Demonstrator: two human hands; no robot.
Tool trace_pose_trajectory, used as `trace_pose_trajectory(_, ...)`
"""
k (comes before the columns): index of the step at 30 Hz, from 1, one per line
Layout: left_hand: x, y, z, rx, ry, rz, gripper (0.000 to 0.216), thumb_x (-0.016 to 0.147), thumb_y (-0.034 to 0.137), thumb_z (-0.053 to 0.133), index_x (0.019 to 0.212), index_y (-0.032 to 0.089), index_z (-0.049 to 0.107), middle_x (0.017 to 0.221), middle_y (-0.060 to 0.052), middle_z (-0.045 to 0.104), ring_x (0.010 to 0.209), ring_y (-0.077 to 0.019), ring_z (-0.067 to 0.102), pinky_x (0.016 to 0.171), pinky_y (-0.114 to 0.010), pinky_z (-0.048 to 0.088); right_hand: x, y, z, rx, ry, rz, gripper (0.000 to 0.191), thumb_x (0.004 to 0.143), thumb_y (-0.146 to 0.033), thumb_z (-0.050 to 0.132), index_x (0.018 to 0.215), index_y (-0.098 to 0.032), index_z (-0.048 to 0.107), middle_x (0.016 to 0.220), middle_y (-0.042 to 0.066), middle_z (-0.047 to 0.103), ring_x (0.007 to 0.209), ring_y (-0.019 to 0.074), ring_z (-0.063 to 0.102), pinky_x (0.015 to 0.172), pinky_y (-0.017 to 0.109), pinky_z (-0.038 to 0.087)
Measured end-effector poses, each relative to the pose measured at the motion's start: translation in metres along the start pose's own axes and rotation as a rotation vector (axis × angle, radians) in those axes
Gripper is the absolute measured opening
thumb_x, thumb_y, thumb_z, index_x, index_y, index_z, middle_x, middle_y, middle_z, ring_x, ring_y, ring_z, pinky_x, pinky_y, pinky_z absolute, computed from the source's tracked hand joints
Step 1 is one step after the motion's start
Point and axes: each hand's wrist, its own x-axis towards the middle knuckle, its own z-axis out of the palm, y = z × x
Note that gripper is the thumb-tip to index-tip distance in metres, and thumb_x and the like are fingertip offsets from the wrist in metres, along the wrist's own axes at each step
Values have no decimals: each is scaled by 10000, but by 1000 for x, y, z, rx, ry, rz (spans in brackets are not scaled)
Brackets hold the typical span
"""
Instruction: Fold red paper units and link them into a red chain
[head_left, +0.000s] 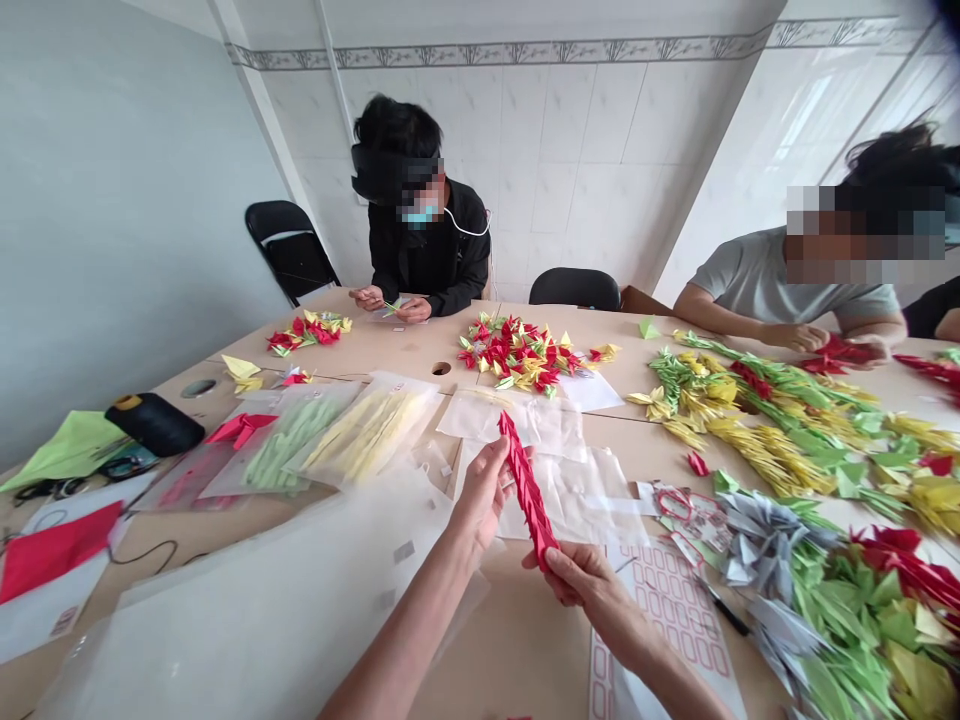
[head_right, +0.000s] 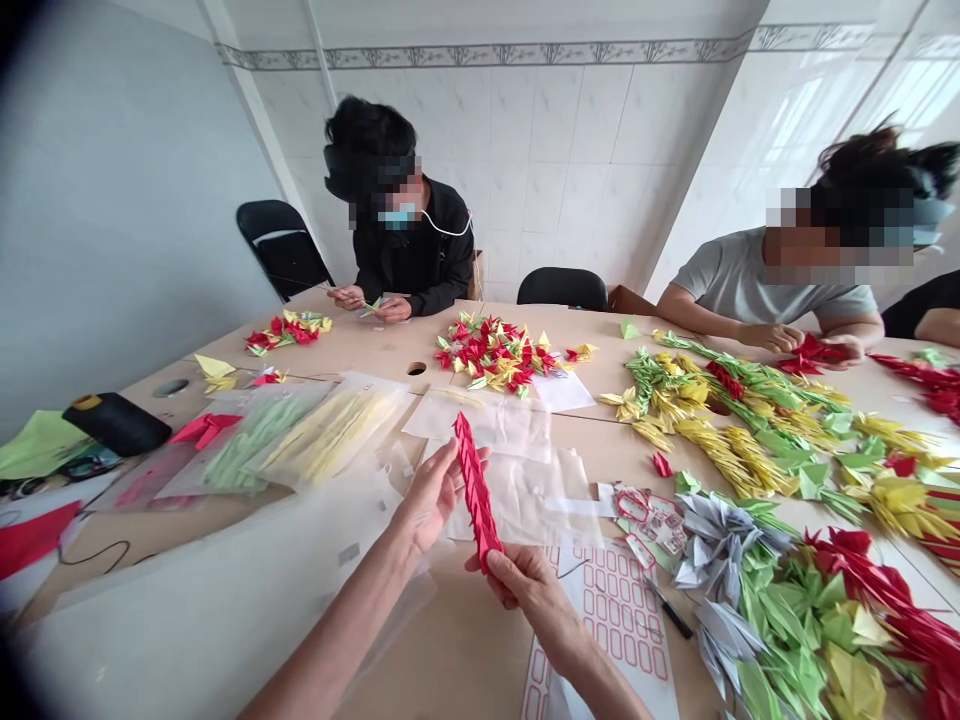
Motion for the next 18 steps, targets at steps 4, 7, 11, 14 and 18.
trace_pose_trajectory(4,4,-2,-3,-327,-128,-147,336,844,427,556,1028,152,618,1078,-94,666,911,-201,647,786,-312,513,-2,1,1,62,-10,16,384,846,-460,543,875,-115,709,558,-46,322,519,69,245,524,254,156)
trace_pose_trajectory(7,5,-6,-3,-420,-131,-142,284,882,341,526,1064,148,626,1051,-67,669,875,-170,648,811,-309,516,-1,3,3,110,-13,30,383,839,-459,553,864,-109,709,558,-46,325,512,63,242,517,251,151)
trace_pose_trajectory(11,5,-8,-1,-470,-136,-128,247,891,306,519,1060,167,633,990,-37,670,831,-142,644,813,-304,521,0,2,6,162,-31,49,415,817,-487,568,854,-99,708,545,-51,311,500,61,216,504,249,142)
trace_pose_trajectory(14,4,-7,0,-478,-158,-130,242,875,306,547,1061,175,632,972,-28,662,811,-126,636,824,-298,519,-1,1,7,166,-22,50,430,802,-507,574,843,-101,709,538,-51,306,498,62,211,503,247,147)
trace_pose_trajectory(18,3,-6,0,-474,-172,-153,280,843,350,588,1061,179,630,965,-34,656,806,-128,632,800,-288,523,-3,0,8,147,-1,61,417,798,-505,580,821,-109,708,545,-48,304,498,63,219,504,245,155)
